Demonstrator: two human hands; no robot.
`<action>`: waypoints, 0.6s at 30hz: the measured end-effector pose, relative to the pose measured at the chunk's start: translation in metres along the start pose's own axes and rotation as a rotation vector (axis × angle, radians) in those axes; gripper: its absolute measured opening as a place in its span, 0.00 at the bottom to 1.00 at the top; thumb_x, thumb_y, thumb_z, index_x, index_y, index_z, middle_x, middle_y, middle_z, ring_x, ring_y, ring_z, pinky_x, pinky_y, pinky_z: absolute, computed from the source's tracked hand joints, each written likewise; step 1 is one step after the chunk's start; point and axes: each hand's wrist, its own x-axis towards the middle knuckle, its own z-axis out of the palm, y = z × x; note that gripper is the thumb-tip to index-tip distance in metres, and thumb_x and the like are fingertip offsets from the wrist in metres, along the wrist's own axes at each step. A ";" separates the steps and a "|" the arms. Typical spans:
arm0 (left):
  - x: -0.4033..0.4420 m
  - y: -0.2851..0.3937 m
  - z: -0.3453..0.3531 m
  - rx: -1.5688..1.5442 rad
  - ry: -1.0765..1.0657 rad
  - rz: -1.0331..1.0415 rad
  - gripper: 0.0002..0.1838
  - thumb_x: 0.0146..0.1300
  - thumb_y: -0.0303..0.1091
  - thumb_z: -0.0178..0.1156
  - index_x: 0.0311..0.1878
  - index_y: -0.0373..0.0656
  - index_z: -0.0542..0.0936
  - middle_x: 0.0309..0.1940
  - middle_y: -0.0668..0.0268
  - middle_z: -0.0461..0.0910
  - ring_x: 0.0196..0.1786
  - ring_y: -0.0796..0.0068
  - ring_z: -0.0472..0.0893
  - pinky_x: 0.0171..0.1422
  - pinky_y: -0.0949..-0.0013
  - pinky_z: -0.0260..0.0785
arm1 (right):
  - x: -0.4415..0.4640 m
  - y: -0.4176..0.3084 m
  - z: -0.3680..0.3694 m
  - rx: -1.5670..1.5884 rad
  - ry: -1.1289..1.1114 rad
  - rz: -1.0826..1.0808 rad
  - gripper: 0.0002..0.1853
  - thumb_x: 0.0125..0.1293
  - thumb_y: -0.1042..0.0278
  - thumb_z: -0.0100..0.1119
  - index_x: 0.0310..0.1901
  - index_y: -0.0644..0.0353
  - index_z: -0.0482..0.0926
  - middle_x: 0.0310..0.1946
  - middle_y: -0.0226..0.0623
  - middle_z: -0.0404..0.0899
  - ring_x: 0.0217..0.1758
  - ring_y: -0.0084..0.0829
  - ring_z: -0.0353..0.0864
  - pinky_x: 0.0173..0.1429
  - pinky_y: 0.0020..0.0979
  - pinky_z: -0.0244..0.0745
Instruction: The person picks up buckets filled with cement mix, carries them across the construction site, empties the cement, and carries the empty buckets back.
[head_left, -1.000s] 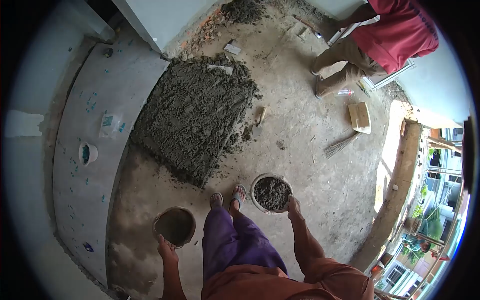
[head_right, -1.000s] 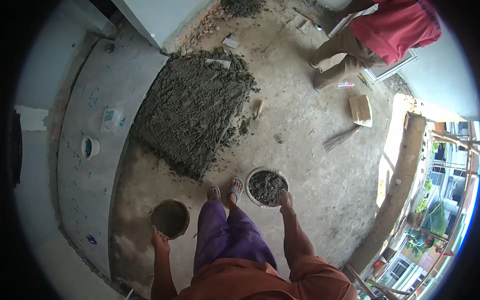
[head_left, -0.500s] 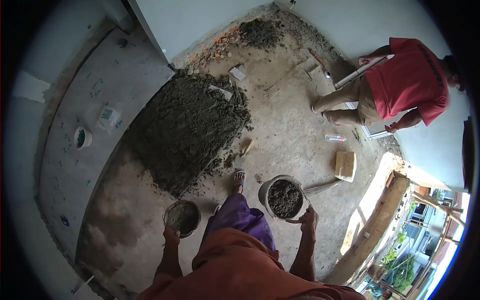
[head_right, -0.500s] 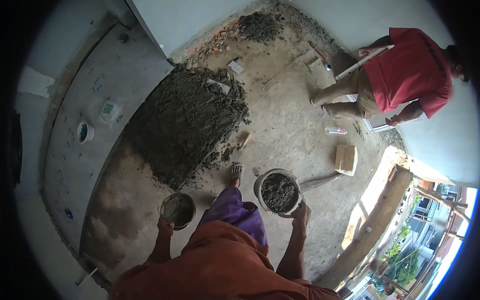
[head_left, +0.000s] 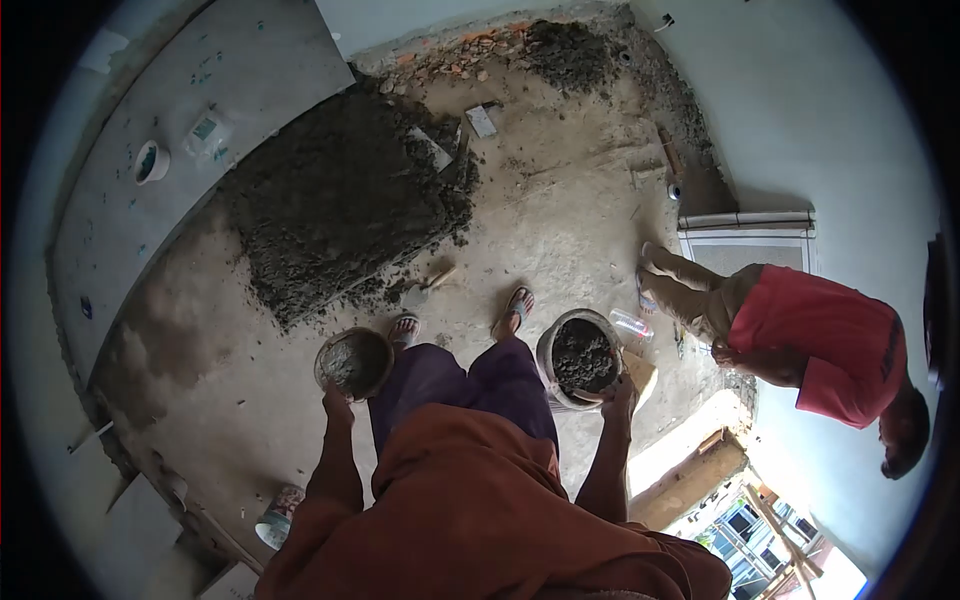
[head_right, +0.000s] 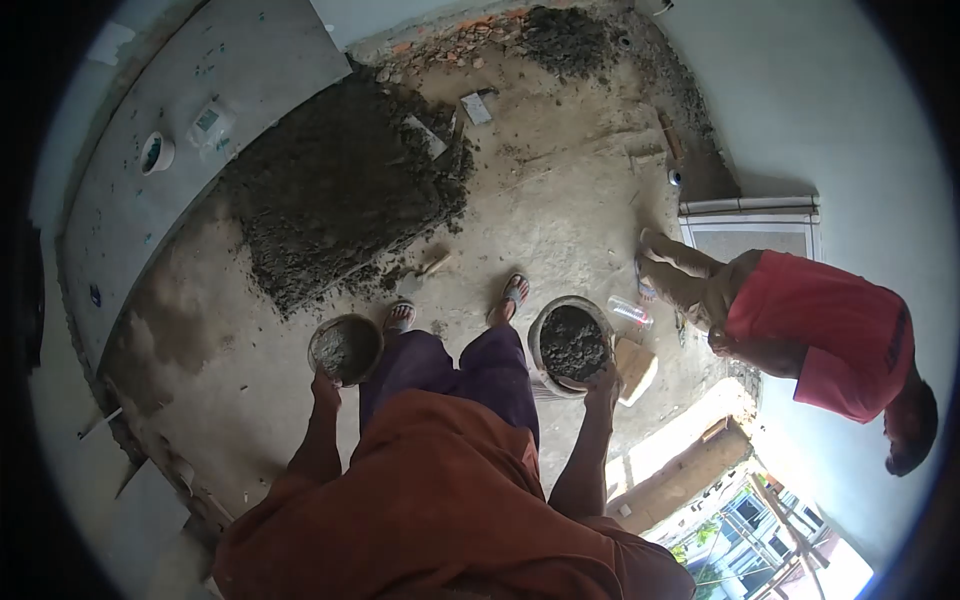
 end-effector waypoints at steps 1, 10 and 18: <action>-0.015 -0.010 0.022 -0.054 0.053 0.034 0.15 0.63 0.48 0.49 0.33 0.45 0.74 0.23 0.73 0.68 0.26 0.80 0.68 0.31 0.73 0.60 | 0.010 -0.014 0.001 -0.035 -0.013 -0.006 0.08 0.60 0.68 0.48 0.24 0.56 0.65 0.09 0.22 0.52 0.09 0.18 0.50 0.17 0.25 0.59; -0.052 -0.104 0.145 -0.243 0.162 -0.117 0.10 0.62 0.44 0.52 0.27 0.52 0.70 0.20 0.78 0.63 0.23 0.82 0.63 0.30 0.74 0.55 | 0.115 -0.158 0.092 -0.225 -0.245 -0.044 0.05 0.61 0.74 0.46 0.27 0.61 0.68 0.10 0.19 0.52 0.10 0.14 0.49 0.15 0.20 0.48; -0.020 -0.231 0.283 0.084 0.330 -0.098 0.19 0.61 0.47 0.49 0.31 0.39 0.76 0.25 0.63 0.74 0.31 0.66 0.72 0.38 0.63 0.62 | 0.168 -0.250 0.230 -0.595 -0.478 -0.124 0.06 0.60 0.74 0.47 0.26 0.62 0.69 0.15 0.23 0.63 0.13 0.15 0.58 0.16 0.18 0.50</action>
